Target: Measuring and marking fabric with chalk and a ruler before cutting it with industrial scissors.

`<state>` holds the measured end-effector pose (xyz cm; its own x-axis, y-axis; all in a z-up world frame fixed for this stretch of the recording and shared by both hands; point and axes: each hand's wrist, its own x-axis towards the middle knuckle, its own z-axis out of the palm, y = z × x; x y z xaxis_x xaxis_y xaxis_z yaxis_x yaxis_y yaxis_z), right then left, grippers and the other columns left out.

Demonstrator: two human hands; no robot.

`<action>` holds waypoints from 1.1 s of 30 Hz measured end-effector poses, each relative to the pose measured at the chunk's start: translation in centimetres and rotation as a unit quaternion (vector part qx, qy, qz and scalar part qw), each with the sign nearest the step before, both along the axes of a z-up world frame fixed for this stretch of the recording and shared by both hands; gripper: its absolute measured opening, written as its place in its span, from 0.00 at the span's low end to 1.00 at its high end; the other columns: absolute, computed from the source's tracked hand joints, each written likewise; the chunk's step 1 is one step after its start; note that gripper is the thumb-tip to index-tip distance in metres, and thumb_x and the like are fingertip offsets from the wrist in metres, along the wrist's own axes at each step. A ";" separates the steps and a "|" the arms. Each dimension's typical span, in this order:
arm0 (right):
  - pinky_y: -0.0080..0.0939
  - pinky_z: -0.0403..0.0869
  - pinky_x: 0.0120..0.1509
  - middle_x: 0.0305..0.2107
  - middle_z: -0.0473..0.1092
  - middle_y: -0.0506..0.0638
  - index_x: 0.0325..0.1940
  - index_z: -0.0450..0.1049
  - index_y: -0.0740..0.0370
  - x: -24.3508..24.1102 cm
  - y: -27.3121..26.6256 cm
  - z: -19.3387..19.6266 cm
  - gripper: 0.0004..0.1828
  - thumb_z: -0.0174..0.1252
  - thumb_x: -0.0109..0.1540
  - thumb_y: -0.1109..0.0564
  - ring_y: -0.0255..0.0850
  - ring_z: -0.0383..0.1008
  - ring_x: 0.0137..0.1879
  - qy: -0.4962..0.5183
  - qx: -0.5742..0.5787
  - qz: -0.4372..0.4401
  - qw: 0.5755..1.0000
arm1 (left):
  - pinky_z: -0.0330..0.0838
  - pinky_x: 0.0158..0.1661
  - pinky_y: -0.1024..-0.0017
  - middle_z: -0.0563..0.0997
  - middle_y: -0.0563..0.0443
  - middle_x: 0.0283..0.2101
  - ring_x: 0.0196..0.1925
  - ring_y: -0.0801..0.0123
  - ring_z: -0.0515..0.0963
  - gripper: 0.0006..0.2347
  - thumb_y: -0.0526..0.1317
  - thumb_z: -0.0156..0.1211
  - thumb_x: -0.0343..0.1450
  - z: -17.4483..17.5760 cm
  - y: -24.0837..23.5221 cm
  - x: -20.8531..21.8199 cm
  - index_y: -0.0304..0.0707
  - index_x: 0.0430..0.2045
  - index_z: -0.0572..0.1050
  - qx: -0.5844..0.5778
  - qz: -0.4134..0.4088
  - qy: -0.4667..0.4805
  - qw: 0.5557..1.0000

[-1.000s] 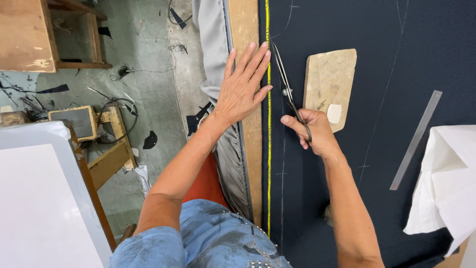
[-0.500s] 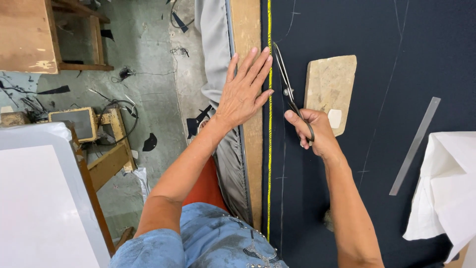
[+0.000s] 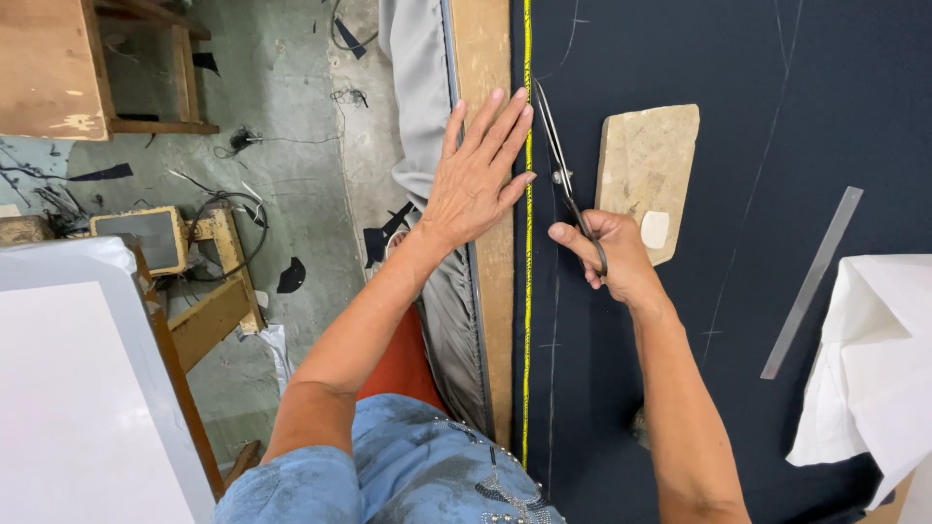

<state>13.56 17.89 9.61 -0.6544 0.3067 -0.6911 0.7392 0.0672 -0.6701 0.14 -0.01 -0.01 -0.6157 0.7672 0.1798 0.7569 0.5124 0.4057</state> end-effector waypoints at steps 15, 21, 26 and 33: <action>0.31 0.58 0.17 0.09 0.54 0.43 0.18 0.53 0.50 -0.3 -0.3 0.4 0.34 0.68 0.65 0.40 0.32 0.57 0.13 -0.023 0.020 0.012 0.999 | 0.40 0.83 0.46 0.53 0.50 0.85 0.87 0.57 0.49 0.29 0.57 0.43 0.88 -0.2 0.1 0.0 0.41 0.81 0.52 0.008 0.004 -0.001 1.000; 0.31 0.59 0.17 0.09 0.55 0.44 0.19 0.54 0.50 0.1 -0.4 -0.2 0.33 0.70 0.63 0.41 0.32 0.57 0.13 -0.026 0.029 0.017 0.999 | 0.40 0.83 0.46 0.54 0.49 0.84 0.87 0.56 0.50 0.28 0.57 0.41 0.87 -0.3 0.2 0.1 0.40 0.81 0.53 0.024 0.007 -0.005 1.000; 0.31 0.59 0.17 0.09 0.56 0.45 0.17 0.55 0.50 -0.2 -1.2 0.8 0.34 0.68 0.65 0.40 0.32 0.58 0.13 -0.036 0.055 0.014 0.998 | 0.38 0.83 0.46 0.55 0.49 0.84 0.87 0.57 0.50 0.28 0.57 0.41 0.87 -0.5 0.1 0.0 0.40 0.80 0.53 0.042 0.008 -0.008 0.999; 0.31 0.58 0.19 0.10 0.59 0.45 0.19 0.56 0.50 9.1 -4.1 0.9 0.30 0.65 0.67 0.45 0.31 0.58 0.15 0.017 0.067 -0.030 0.997 | 0.39 0.83 0.46 0.52 0.52 0.85 0.87 0.58 0.47 0.29 0.59 0.45 0.90 -1.3 0.1 0.0 0.44 0.82 0.50 0.008 0.003 0.033 0.999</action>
<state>22.70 13.77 10.46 -0.6543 0.4341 -0.6192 0.7219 0.1146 -0.6825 0.10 0.07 -1.34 -0.6065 0.7606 0.2316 0.7792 0.5107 0.3635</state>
